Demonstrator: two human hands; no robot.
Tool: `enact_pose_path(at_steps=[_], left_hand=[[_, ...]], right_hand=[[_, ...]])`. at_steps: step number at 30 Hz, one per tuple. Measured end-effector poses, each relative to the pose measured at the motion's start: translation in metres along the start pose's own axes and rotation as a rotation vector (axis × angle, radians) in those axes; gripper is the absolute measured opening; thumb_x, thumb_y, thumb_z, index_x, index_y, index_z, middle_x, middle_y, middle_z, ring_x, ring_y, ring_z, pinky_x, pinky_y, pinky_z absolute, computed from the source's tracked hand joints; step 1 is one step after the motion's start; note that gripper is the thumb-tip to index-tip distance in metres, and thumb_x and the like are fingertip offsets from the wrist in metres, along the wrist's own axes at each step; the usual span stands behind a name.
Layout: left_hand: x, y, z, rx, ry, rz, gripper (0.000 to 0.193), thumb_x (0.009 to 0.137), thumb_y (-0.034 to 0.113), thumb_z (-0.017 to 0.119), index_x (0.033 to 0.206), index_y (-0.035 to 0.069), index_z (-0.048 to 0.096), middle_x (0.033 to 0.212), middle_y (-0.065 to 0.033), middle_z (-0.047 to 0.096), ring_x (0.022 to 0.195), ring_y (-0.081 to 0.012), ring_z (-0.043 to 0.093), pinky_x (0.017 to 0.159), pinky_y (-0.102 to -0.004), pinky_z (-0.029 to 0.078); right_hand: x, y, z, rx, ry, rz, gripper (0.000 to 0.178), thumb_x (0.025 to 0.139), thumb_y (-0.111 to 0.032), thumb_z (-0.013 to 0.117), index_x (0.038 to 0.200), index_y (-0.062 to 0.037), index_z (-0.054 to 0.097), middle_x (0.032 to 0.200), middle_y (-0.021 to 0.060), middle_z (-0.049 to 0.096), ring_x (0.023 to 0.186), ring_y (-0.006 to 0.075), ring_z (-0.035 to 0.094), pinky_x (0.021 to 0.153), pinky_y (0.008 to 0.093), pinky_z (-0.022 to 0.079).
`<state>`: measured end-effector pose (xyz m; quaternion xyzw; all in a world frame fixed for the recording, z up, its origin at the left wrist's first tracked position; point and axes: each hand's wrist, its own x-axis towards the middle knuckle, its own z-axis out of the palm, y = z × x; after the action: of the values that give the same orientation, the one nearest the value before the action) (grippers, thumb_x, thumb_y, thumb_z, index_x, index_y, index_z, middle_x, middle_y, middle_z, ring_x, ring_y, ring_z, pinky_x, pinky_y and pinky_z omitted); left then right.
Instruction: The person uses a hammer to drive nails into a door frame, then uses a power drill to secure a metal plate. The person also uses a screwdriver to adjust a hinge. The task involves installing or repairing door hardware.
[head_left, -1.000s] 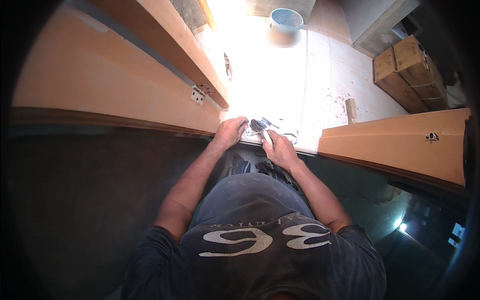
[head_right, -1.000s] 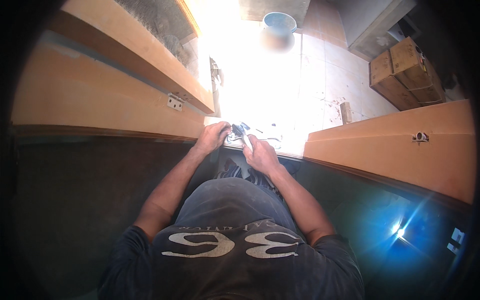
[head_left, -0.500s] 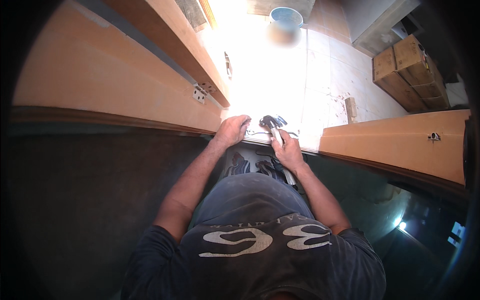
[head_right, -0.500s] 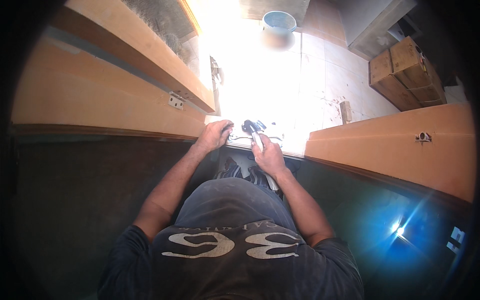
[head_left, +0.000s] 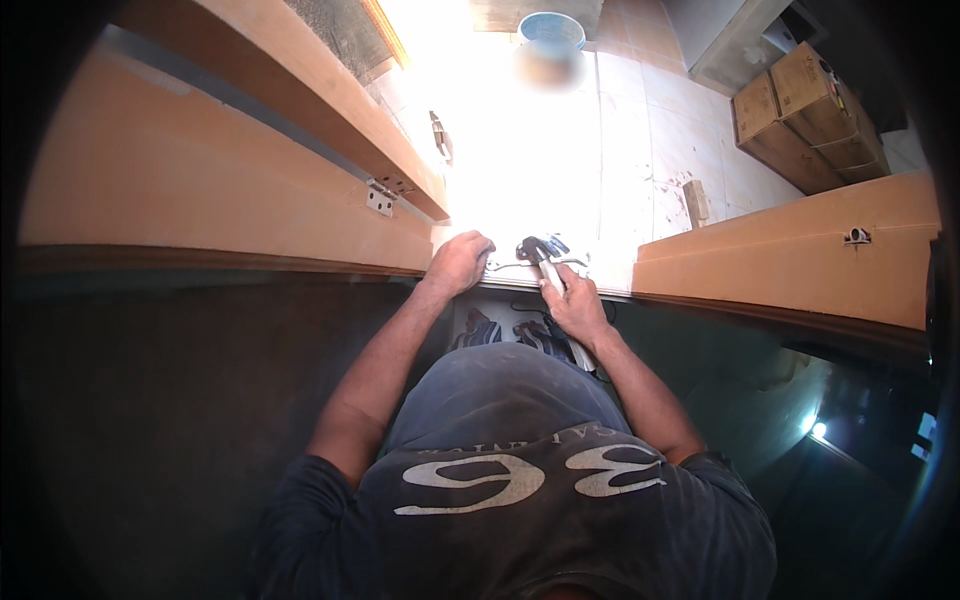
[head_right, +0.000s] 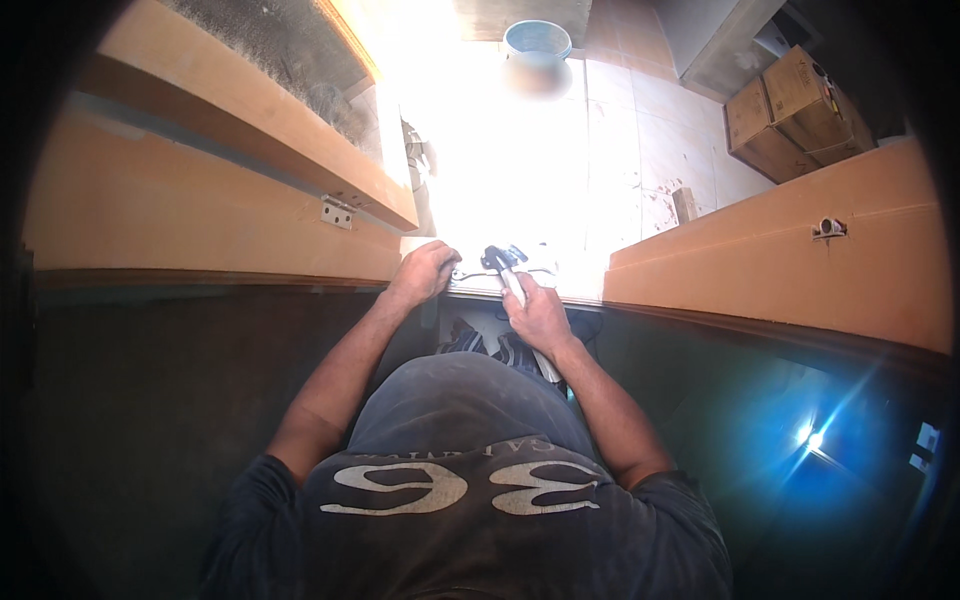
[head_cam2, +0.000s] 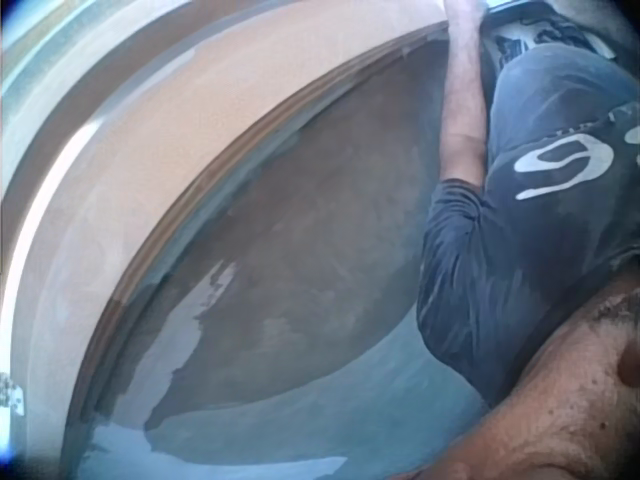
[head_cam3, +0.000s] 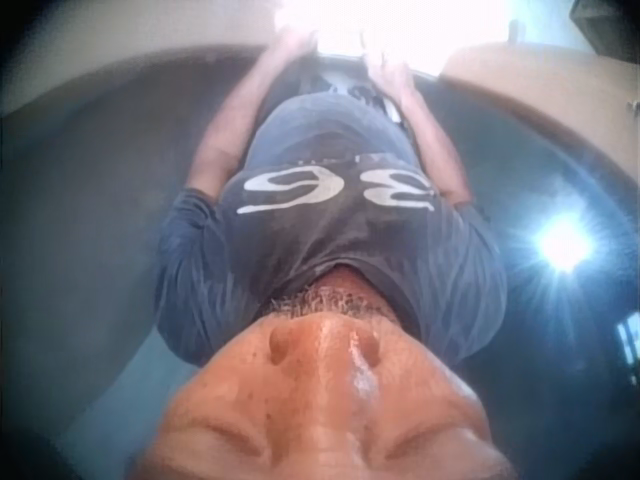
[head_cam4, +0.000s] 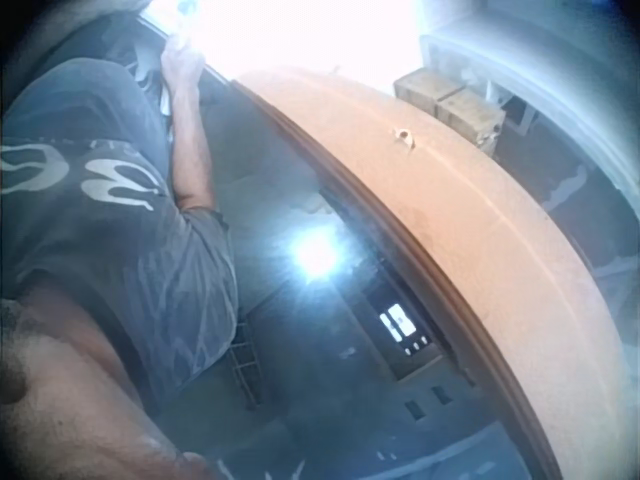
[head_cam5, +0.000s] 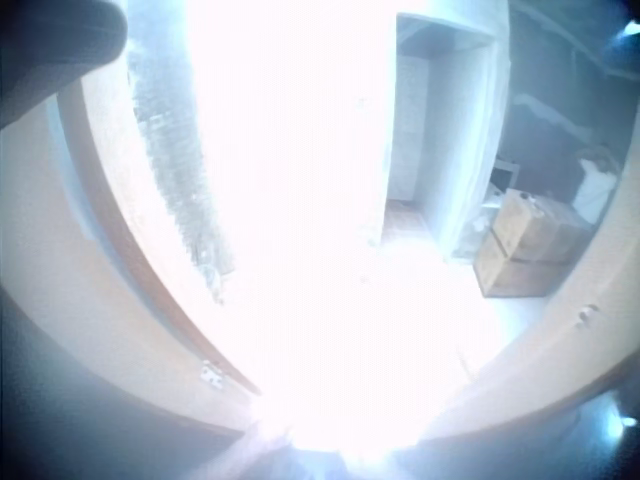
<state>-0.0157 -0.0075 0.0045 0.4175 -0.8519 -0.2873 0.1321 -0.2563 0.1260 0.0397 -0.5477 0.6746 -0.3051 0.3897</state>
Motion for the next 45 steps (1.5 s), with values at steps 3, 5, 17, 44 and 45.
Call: enact_pose_path(at_steps=[3, 5, 17, 44, 45], left_hand=[[0.000, -0.006, 0.002, -0.001, 0.010, 0.018, 0.009, 0.096, 0.008, 0.070, 0.105, 0.005, 0.070, 0.104, -0.0149, 0.070, 0.102, -0.0370, 0.069, 0.089, -0.0456, 0.057], [0.000, -0.001, -0.002, -0.010, -0.009, 0.011, 0.008, 0.097, 0.008, 0.066, 0.104, 0.004, 0.067, 0.102, -0.0176, 0.068, 0.101, -0.0396, 0.067, 0.089, -0.0484, 0.055], [-0.006, -0.008, 0.004, -0.084, 0.024, 0.036, 0.005, 0.098, 0.004, 0.065, 0.102, 0.003, 0.062, 0.100, -0.0194, 0.064, 0.100, -0.0411, 0.064, 0.087, -0.0491, 0.053], [0.000, -0.011, 0.005, -0.190, -0.003, -0.140, 0.015, 0.096, 0.012, 0.070, 0.096, -0.003, 0.074, 0.099, -0.0211, 0.070, 0.100, -0.0380, 0.069, 0.092, -0.0454, 0.054], [0.000, -0.011, 0.006, -0.206, 0.007, -0.137, 0.014, 0.095, 0.010, 0.069, 0.094, -0.004, 0.073, 0.098, -0.0218, 0.070, 0.100, -0.0394, 0.068, 0.093, -0.0466, 0.054]], right_hand=[[-0.001, 0.000, -0.001, 0.006, -0.002, -0.005, 0.029, 0.099, -0.024, 0.065, 0.113, 0.0019, 0.067, 0.074, 0.0294, 0.067, 0.074, 0.0483, 0.070, 0.068, 0.0538, 0.052], [-0.002, 0.002, -0.002, -0.004, 0.008, -0.013, 0.030, 0.099, -0.024, 0.065, 0.114, 0.0019, 0.067, 0.074, 0.0292, 0.067, 0.073, 0.0480, 0.070, 0.068, 0.0534, 0.052], [-0.008, -0.001, -0.008, 0.004, -0.019, 0.041, 0.033, 0.099, -0.023, 0.064, 0.119, 0.0023, 0.068, 0.083, 0.0295, 0.071, 0.081, 0.0473, 0.072, 0.074, 0.0525, 0.055], [-0.003, -0.003, -0.007, -0.035, -0.049, 0.020, 0.033, 0.100, -0.023, 0.064, 0.118, 0.0042, 0.067, 0.079, 0.0299, 0.070, 0.077, 0.0462, 0.073, 0.071, 0.0518, 0.055], [-0.003, -0.002, -0.006, -0.035, -0.053, 0.027, 0.033, 0.100, -0.023, 0.064, 0.118, 0.0041, 0.067, 0.079, 0.0301, 0.070, 0.078, 0.0463, 0.073, 0.072, 0.0520, 0.055]])
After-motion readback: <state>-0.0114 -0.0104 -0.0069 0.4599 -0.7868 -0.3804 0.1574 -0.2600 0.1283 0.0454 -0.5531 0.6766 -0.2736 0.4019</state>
